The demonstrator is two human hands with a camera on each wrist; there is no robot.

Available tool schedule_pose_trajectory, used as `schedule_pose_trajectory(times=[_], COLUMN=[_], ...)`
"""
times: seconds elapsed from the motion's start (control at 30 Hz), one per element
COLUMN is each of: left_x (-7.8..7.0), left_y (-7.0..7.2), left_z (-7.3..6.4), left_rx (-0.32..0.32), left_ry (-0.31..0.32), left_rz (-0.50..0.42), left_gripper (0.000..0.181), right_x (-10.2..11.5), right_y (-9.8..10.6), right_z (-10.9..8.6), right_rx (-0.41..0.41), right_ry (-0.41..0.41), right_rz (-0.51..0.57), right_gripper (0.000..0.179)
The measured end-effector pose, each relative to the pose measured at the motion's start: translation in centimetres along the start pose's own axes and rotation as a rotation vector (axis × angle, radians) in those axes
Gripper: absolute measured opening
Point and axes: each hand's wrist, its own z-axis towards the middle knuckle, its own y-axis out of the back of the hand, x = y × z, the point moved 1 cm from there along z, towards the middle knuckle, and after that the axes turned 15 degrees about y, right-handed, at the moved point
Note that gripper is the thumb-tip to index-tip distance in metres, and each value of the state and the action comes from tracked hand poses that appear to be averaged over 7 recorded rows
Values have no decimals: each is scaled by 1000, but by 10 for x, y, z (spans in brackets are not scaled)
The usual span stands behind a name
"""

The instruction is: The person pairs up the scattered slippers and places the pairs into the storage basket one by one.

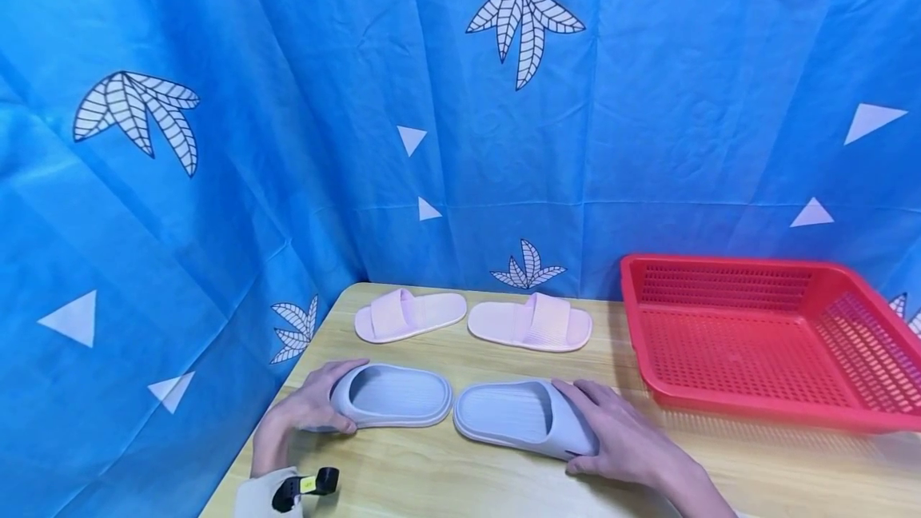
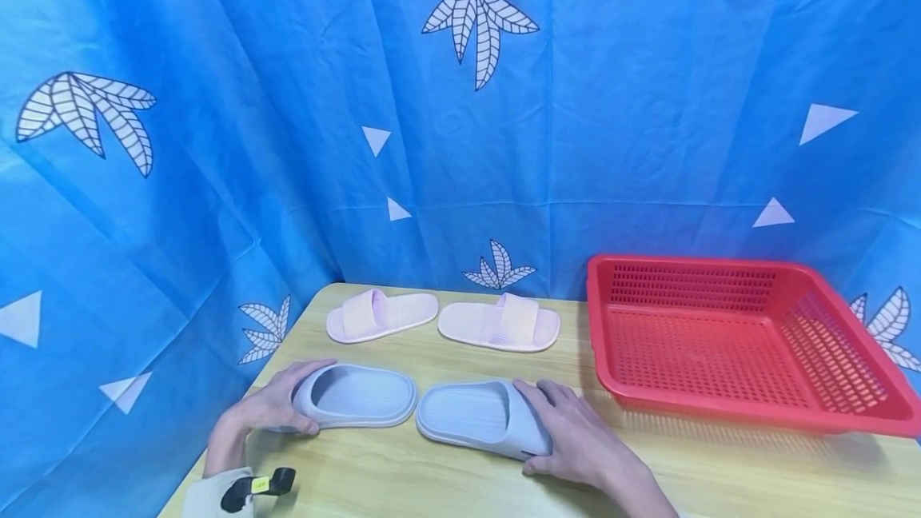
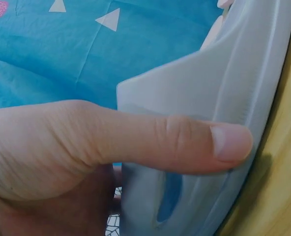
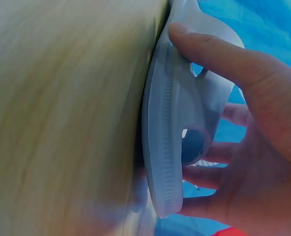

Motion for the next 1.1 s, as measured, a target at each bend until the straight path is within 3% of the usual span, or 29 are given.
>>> schedule_pose_trajectory(times=[0.27, 0.47, 0.77, 1.1], left_x=[2, 5, 0, -2], left_y=[-2, -1, 6, 14], left_z=[-3, -3, -1, -10], left_rx=[-2, -12, -27, -62], left_ry=[18, 15, -2, -2], left_rz=[0, -2, -1, -61], left_gripper=[101, 99, 98, 98], right_x=[-2, -3, 0, 12], right_y=[0, 0, 9, 30], right_z=[-4, -1, -3, -4], right_rx=[48, 32, -86, -247], right_ry=[-35, -19, 21, 146], right_rz=[52, 28, -41, -152], right_gripper=[106, 104, 103, 105])
